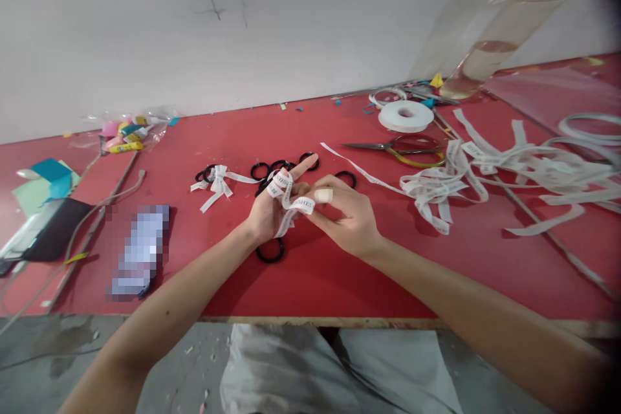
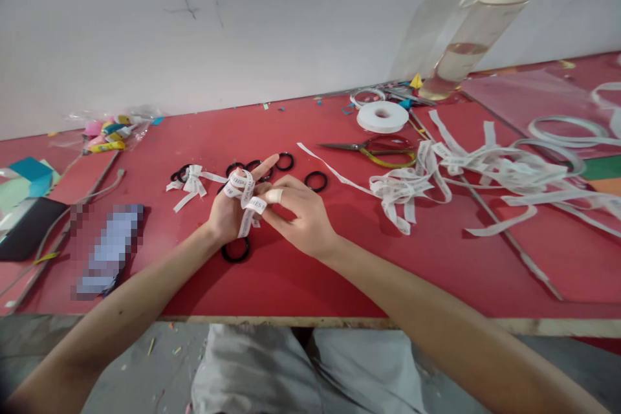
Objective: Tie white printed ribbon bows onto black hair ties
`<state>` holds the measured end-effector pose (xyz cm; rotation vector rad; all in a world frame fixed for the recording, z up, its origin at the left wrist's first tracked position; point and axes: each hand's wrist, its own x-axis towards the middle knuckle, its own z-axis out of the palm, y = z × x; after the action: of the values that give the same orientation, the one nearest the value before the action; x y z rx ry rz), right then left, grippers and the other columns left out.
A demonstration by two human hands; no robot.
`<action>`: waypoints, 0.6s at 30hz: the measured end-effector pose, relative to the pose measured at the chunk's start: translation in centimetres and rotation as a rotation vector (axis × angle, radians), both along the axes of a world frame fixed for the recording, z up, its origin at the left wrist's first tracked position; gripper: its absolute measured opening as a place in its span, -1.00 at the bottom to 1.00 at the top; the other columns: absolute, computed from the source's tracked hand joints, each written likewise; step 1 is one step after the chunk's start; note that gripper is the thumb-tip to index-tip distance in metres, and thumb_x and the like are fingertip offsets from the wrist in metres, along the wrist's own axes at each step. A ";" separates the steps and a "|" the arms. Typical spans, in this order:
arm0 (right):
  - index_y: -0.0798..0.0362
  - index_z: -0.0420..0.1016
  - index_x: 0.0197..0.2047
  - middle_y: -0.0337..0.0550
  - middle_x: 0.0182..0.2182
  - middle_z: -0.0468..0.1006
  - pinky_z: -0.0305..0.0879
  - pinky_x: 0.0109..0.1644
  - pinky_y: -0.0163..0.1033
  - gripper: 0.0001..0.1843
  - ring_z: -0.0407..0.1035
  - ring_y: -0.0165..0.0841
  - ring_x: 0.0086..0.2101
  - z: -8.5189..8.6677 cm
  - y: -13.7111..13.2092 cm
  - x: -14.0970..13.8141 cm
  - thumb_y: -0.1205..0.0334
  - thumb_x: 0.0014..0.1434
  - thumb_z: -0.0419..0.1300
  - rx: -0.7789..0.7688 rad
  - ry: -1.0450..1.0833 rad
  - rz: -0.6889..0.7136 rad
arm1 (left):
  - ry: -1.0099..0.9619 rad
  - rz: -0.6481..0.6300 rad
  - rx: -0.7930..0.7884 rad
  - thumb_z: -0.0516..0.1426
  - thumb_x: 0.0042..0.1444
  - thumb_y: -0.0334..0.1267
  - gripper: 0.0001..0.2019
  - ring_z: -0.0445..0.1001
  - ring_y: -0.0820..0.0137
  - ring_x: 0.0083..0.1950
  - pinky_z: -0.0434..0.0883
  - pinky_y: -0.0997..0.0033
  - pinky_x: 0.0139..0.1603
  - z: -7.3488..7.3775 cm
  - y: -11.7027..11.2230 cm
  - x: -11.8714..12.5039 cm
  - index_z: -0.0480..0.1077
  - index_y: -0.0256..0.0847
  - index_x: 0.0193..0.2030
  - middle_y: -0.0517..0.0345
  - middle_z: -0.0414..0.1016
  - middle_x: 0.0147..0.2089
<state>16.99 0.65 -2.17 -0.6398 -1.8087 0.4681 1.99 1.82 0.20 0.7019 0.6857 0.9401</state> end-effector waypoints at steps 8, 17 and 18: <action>0.01 0.42 -0.33 -0.24 -0.42 0.43 0.33 -0.27 -0.25 -0.91 0.34 -0.41 -0.38 -0.1 -0.2 0.0 0.29 0.25 0.21 -0.068 0.067 -0.009 | -0.004 -0.036 0.054 0.03 0.24 0.14 -0.36 0.22 0.49 -0.54 0.06 0.55 -0.58 -0.3 -0.1 -0.2 0.26 -0.21 0.34 0.21 0.31 -0.54; 0.01 0.42 -0.32 -0.22 -0.41 0.44 0.33 -0.20 -0.18 -0.90 0.34 -0.36 -0.35 -0.3 0.1 0.2 0.30 0.27 0.18 -0.121 0.101 -0.034 | 0.015 -0.029 0.027 -0.06 0.24 0.25 -0.27 -0.12 0.60 -0.67 -0.17 0.58 -0.67 -0.4 0.3 -0.2 0.30 -0.32 0.30 0.34 0.07 -0.67; 0.01 0.43 -0.31 -0.21 -0.40 0.45 0.34 -0.20 -0.16 -0.92 0.34 -0.35 -0.33 -0.2 0.1 0.3 0.31 0.26 0.18 -0.075 0.077 -0.023 | 0.015 -0.025 0.019 -0.07 0.25 0.23 -0.28 -0.12 0.60 -0.67 -0.15 0.58 -0.67 -0.4 0.3 -0.1 0.31 -0.32 0.30 0.33 0.08 -0.67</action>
<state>17.26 0.80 -2.41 -0.6848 -1.7160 0.5406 1.88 2.12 -0.17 0.7337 0.6805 0.9198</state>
